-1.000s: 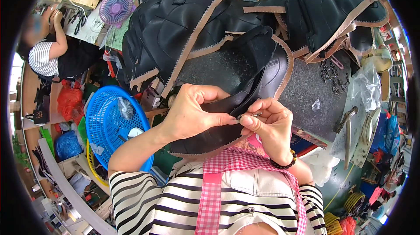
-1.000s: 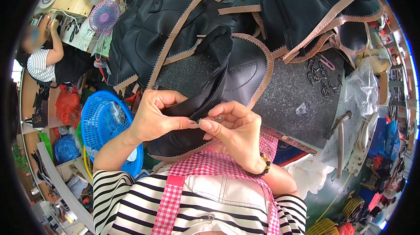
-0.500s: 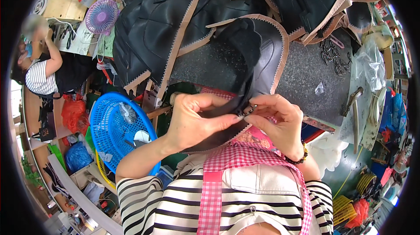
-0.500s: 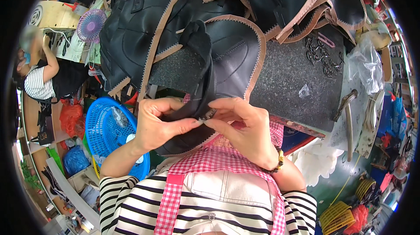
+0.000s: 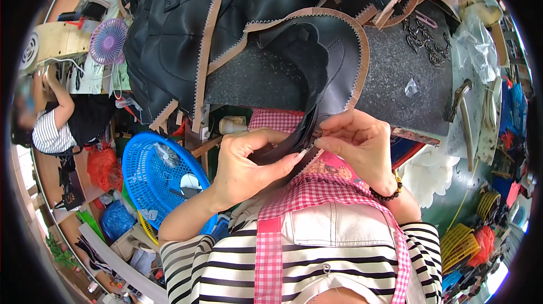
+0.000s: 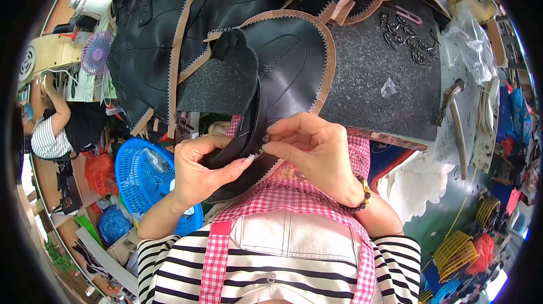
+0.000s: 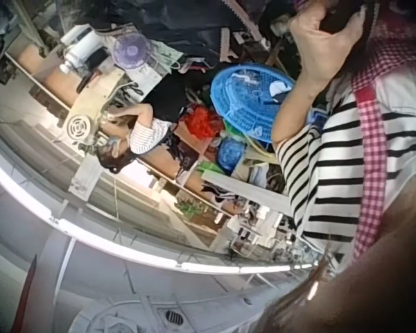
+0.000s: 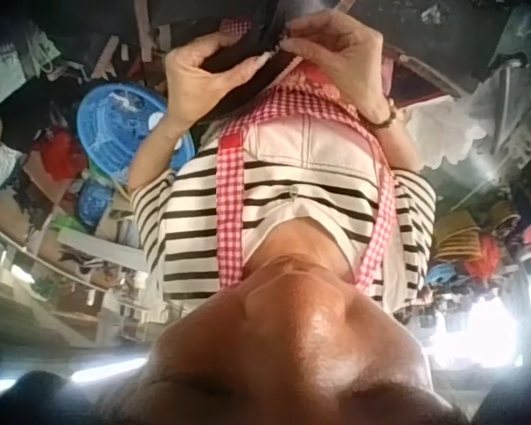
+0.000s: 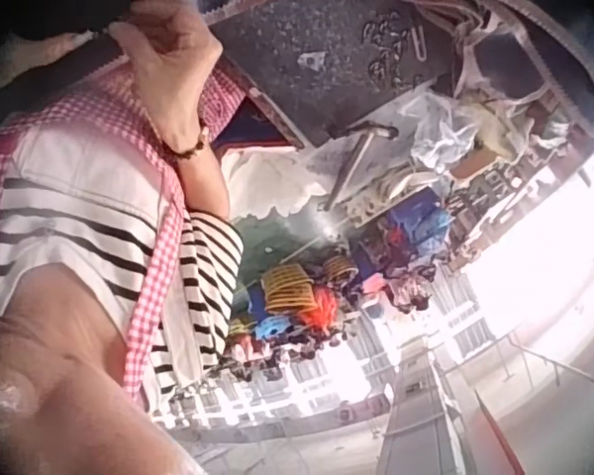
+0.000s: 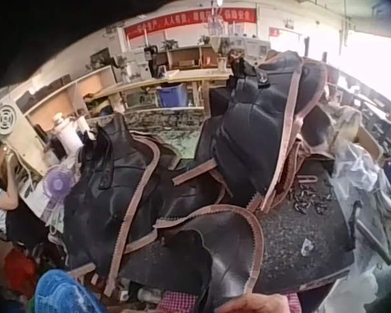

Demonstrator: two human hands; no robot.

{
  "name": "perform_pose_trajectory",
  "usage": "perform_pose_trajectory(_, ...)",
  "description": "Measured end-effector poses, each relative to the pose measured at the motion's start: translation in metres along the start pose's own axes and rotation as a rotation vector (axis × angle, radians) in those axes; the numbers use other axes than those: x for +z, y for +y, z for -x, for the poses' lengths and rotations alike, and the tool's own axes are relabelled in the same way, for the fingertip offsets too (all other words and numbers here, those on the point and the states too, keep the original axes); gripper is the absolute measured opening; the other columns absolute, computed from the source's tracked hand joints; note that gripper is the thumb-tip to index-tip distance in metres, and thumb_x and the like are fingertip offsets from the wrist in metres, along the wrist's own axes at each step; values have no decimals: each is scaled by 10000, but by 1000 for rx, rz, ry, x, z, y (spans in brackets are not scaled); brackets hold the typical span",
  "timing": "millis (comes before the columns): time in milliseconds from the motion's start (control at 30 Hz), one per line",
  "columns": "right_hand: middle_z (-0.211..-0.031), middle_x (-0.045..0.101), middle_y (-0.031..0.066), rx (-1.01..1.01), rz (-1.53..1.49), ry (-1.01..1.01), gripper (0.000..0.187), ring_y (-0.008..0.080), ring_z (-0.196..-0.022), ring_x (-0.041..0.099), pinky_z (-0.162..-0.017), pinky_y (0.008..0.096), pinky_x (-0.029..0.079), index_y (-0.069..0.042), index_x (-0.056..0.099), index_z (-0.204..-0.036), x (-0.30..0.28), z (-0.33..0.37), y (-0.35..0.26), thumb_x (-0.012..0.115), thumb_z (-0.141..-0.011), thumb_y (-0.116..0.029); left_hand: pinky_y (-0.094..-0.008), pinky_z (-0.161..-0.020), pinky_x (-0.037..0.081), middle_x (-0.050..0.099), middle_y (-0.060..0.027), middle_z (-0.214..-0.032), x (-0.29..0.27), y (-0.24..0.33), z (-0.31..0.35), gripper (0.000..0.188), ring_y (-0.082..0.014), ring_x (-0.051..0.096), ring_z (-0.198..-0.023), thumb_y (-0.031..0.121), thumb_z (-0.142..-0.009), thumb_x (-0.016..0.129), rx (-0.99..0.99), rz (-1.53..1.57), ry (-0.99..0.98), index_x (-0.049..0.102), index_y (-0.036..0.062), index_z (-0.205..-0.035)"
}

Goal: The person attaches small metal hardware pieces to the edges of black leather handbag components. They repeatedly pick up a metal piece, align it with a hole in the leather, and press it into place by hand. The person works on multiple bag sections laid out on a workbench.

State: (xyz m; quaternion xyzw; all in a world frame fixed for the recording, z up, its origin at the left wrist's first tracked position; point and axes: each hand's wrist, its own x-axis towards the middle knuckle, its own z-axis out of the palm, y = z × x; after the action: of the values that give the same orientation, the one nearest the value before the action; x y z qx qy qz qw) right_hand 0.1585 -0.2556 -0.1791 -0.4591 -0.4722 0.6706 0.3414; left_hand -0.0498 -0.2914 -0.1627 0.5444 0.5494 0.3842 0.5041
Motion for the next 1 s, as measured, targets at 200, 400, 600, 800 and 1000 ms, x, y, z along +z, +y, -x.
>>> perform_pose_trajectory(200, -885, 724, 86, -205, 196, 34, 159, 116, -757, 705, -664, 227, 566, 21, 697, -929, 5, 5, -2, 767, -788, 2, -203, -569, 485, 718, -44, -724, 1, 6, -1, 157, -44, 617, -644, 48, -732, 824, -94, -56, -20, 743, -33, -840)
perform_pose_trajectory(400, -837, 723, 93, -324, 341, 39, 143, 128, -721, 703, -638, 233, 555, 34, 700, -890, 7, 4, -7, 766, -763, 31, -203, -559, 486, 725, -53, -731, 1, 3, 1, 119, -41, 618, -634, 24, -756, 794, -53, -55, -44, 749, -32, -851)
perform_pose_trajectory(600, -806, 716, 79, -206, 397, -38, 98, 114, -699, 693, -637, 228, 547, 41, 699, -880, 3, 6, -9, 744, -797, 19, -204, -539, 477, 714, -48, -701, 4, 2, 4, 126, -38, 611, -617, 24, -739, 807, -4, -91, -18, 742, -28, -834)
perform_pose_trajectory(800, -802, 711, 74, -65, 300, -96, 99, 105, -697, 688, -639, 228, 544, 35, 703, -885, 2, 5, -12, 747, -803, 3, -206, -558, 483, 711, -50, -705, 3, 0, 9, 140, -43, 617, -635, 22, -747, 800, -24, -140, -54, 738, -26, -863)
perform_pose_trajectory(1000, -808, 704, 73, -195, 311, -100, 116, 98, -698, 677, -624, 222, 529, 26, 711, -887, -2, 5, -6, 764, -787, 2, -213, -582, 488, 716, -67, -746, 5, 5, 9, 149, -55, 632, -667, 26, -761, 791, -53, -63, -67, 736, -25, -889)
